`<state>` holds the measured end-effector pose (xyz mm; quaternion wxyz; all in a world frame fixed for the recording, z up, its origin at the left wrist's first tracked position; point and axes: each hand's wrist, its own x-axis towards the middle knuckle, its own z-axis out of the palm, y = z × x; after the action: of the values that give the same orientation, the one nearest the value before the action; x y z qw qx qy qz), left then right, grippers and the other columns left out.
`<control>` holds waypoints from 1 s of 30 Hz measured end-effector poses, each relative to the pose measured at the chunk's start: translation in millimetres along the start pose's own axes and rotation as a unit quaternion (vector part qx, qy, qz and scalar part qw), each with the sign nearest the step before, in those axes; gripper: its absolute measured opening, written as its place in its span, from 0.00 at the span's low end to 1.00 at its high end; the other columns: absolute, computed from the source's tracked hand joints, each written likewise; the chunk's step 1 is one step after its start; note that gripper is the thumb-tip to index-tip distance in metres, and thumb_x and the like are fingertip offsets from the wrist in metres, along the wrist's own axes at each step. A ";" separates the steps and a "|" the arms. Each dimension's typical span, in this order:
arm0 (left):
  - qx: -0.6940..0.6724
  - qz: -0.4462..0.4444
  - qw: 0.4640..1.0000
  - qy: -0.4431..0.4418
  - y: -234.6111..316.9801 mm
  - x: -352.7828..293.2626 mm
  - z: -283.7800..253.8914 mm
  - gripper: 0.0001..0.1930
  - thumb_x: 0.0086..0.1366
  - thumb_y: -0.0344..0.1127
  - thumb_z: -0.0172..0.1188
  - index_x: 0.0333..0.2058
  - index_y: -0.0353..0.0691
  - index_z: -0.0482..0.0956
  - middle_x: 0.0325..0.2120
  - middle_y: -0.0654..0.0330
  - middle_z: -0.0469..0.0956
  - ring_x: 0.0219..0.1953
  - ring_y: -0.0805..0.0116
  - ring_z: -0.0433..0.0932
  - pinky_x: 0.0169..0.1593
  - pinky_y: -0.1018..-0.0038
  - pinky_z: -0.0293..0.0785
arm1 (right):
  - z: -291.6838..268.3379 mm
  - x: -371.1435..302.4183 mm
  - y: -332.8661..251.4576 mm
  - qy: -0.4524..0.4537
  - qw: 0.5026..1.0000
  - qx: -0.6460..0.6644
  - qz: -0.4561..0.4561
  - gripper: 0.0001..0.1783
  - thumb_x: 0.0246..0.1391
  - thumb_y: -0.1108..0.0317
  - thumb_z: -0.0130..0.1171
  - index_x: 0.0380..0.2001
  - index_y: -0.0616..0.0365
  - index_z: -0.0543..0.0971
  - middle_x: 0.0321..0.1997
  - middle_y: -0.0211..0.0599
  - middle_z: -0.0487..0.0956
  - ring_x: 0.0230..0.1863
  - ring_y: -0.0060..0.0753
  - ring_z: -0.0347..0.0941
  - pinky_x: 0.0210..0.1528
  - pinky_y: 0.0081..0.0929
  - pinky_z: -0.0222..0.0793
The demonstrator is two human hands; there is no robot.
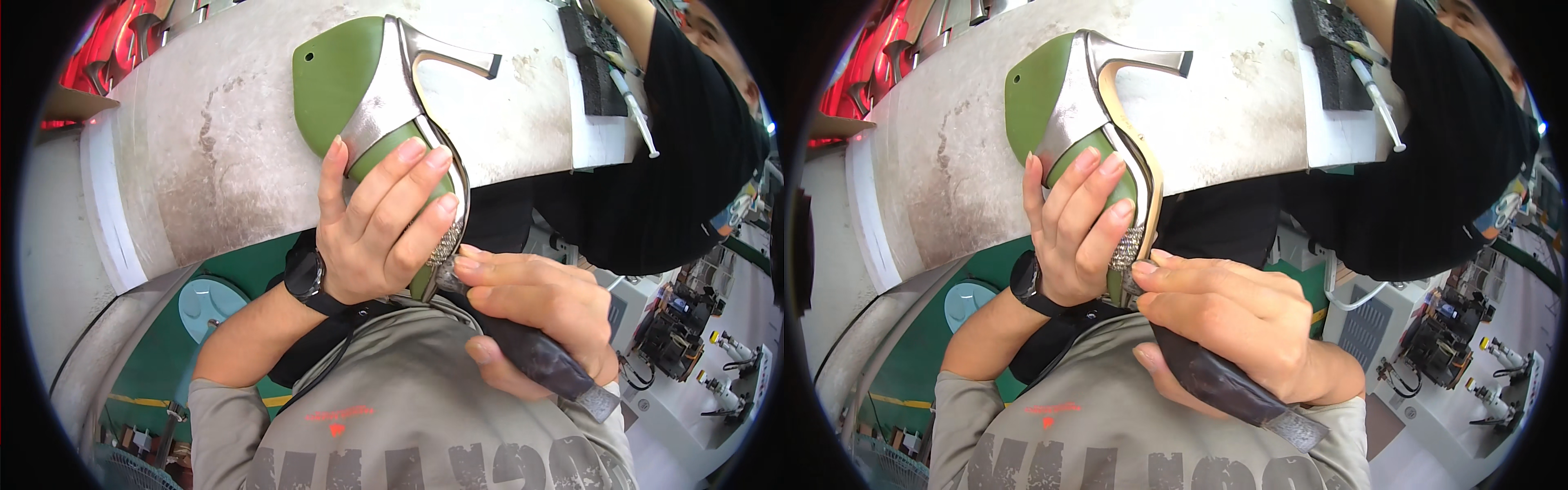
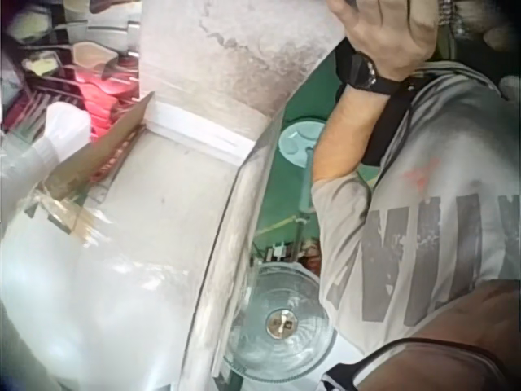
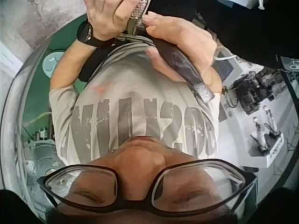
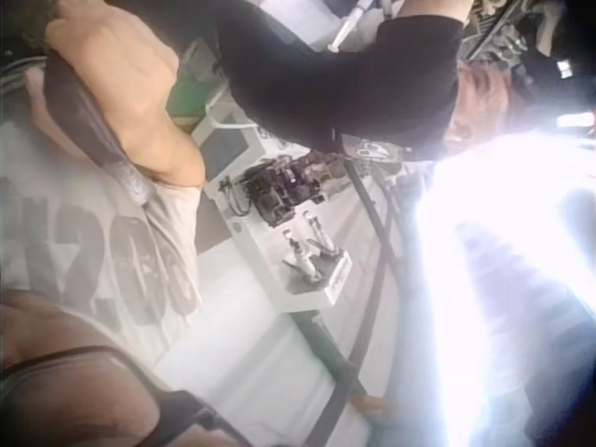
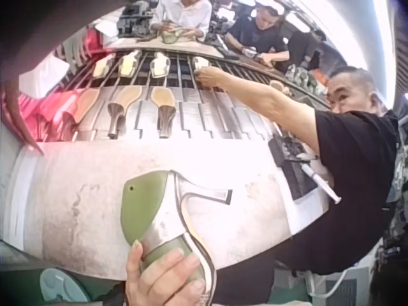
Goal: The person attaches soles onto heeled shoes by aligning and pressing them by hand, then taps the sole edges and heels with a hammer.
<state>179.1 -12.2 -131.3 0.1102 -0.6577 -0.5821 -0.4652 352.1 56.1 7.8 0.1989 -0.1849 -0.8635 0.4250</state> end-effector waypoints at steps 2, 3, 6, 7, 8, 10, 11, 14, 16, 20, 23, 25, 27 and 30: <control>0.000 0.006 1.000 -0.003 -0.7 0.6 -1.4 0.16 0.71 0.35 0.62 0.55 0.49 0.70 0.58 0.58 0.80 0.62 0.60 0.78 0.75 0.40 0.54 | 8.4 -7.8 -2.7 0.013 1.000 0.004 -0.002 0.17 0.48 0.72 0.73 0.38 0.72 0.80 0.40 0.60 0.86 0.46 0.56 0.87 0.52 0.44 0.85; -0.002 0.009 1.000 -0.002 -0.7 1.1 -1.3 0.16 0.71 0.35 0.62 0.55 0.49 0.70 0.58 0.58 0.80 0.62 0.60 0.78 0.75 0.40 0.54 | 12.6 -11.1 -5.4 0.016 1.000 0.001 -0.002 0.17 0.48 0.72 0.73 0.38 0.72 0.80 0.40 0.60 0.86 0.46 0.56 0.87 0.52 0.44 0.85; -0.006 0.019 1.000 0.005 -2.2 2.7 -0.4 0.17 0.71 0.33 0.62 0.56 0.48 0.69 0.58 0.56 0.80 0.63 0.57 0.78 0.74 0.41 0.54 | 27.3 -21.1 -15.9 0.058 0.997 -0.044 0.002 0.18 0.38 0.75 0.75 0.35 0.69 0.83 0.39 0.53 0.86 0.40 0.50 0.87 0.51 0.39 0.86; -0.007 0.021 1.000 0.007 -3.0 3.3 1.1 0.17 0.71 0.33 0.62 0.56 0.48 0.69 0.58 0.56 0.80 0.63 0.57 0.78 0.74 0.41 0.54 | 32.2 -26.4 -19.6 0.059 0.997 -0.046 0.001 0.18 0.38 0.75 0.75 0.35 0.69 0.83 0.39 0.53 0.86 0.40 0.50 0.87 0.51 0.39 0.86; -0.009 0.024 1.000 0.014 -3.8 3.4 2.8 0.17 0.71 0.33 0.62 0.56 0.48 0.69 0.58 0.56 0.80 0.63 0.57 0.77 0.75 0.41 0.53 | 38.0 -32.8 -22.0 0.067 0.997 -0.043 0.009 0.18 0.39 0.75 0.75 0.36 0.69 0.83 0.39 0.53 0.86 0.40 0.50 0.87 0.51 0.39 0.86; -0.013 0.028 0.999 0.022 -0.2 7.3 3.0 0.18 0.71 0.33 0.61 0.57 0.48 0.69 0.59 0.56 0.80 0.63 0.57 0.77 0.75 0.41 0.53 | 50.4 -45.5 -13.1 0.050 0.998 0.013 0.037 0.16 0.43 0.76 0.74 0.37 0.69 0.82 0.40 0.53 0.86 0.41 0.51 0.87 0.50 0.39 0.86; -0.015 0.011 1.000 0.009 2.3 15.2 2.1 0.18 0.71 0.34 0.61 0.57 0.47 0.69 0.59 0.55 0.80 0.64 0.57 0.77 0.75 0.41 0.52 | 57.0 -49.2 -5.5 0.013 0.994 0.049 0.095 0.16 0.44 0.77 0.74 0.38 0.69 0.82 0.40 0.53 0.86 0.42 0.52 0.87 0.51 0.38 0.85; -0.016 0.011 1.000 0.005 0.8 11.8 6.2 0.18 0.72 0.34 0.60 0.57 0.47 0.69 0.60 0.54 0.80 0.64 0.56 0.77 0.75 0.41 0.50 | 54.4 -71.8 -11.7 0.036 0.987 0.082 0.133 0.15 0.48 0.76 0.74 0.39 0.70 0.82 0.43 0.55 0.86 0.46 0.52 0.87 0.54 0.38 0.83; -0.005 0.012 1.000 0.019 2.7 5.8 10.1 0.17 0.72 0.34 0.60 0.57 0.48 0.69 0.59 0.54 0.80 0.64 0.56 0.77 0.75 0.40 0.50 | 40.7 -76.8 -6.1 0.119 0.982 0.108 0.101 0.18 0.52 0.74 0.72 0.43 0.73 0.79 0.47 0.65 0.84 0.52 0.57 0.85 0.58 0.45 0.80; 0.021 0.075 0.997 -0.021 -7.7 0.8 14.3 0.24 0.71 0.44 0.64 0.59 0.43 0.67 0.61 0.44 0.75 0.65 0.45 0.74 0.75 0.39 0.50 | 31.5 -56.1 0.7 0.238 0.947 0.185 0.113 0.18 0.59 0.73 0.66 0.47 0.75 0.76 0.52 0.71 0.82 0.58 0.58 0.82 0.62 0.47 0.77; -0.016 0.012 1.000 -0.008 5.1 3.9 17.2 0.15 0.73 0.35 0.59 0.56 0.49 0.70 0.57 0.56 0.80 0.62 0.56 0.78 0.75 0.37 0.50 | 24.0 -43.9 13.2 0.229 0.953 0.165 0.114 0.17 0.59 0.74 0.65 0.47 0.75 0.76 0.52 0.69 0.82 0.57 0.56 0.82 0.61 0.43 0.78; -0.021 0.011 1.000 -0.016 5.9 4.5 16.3 0.15 0.73 0.35 0.58 0.56 0.49 0.70 0.57 0.56 0.80 0.62 0.56 0.78 0.74 0.35 0.51 | 17.9 -37.0 18.9 0.233 0.952 0.171 0.101 0.17 0.59 0.75 0.65 0.47 0.75 0.76 0.52 0.68 0.82 0.56 0.54 0.83 0.59 0.41 0.79; -0.016 0.012 0.999 -0.027 2.8 2.6 15.5 0.15 0.73 0.35 0.58 0.56 0.49 0.70 0.56 0.57 0.80 0.60 0.56 0.79 0.74 0.34 0.51 | 3.2 -27.2 17.8 0.199 0.943 0.199 0.175 0.16 0.59 0.76 0.65 0.47 0.73 0.76 0.52 0.65 0.83 0.56 0.51 0.83 0.58 0.39 0.80; -0.013 0.022 0.999 -0.036 -1.8 -0.9 12.7 0.16 0.73 0.37 0.58 0.57 0.51 0.69 0.56 0.58 0.79 0.61 0.57 0.78 0.74 0.32 0.50 | -17.3 -12.8 23.1 0.168 0.915 0.276 0.242 0.15 0.59 0.76 0.65 0.47 0.72 0.77 0.52 0.62 0.84 0.55 0.47 0.84 0.59 0.37 0.79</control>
<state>183.8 -3.5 -139.6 0.0909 -0.6883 -0.5644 -0.4466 375.1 74.4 -3.6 0.2752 -0.3947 -0.5944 0.6443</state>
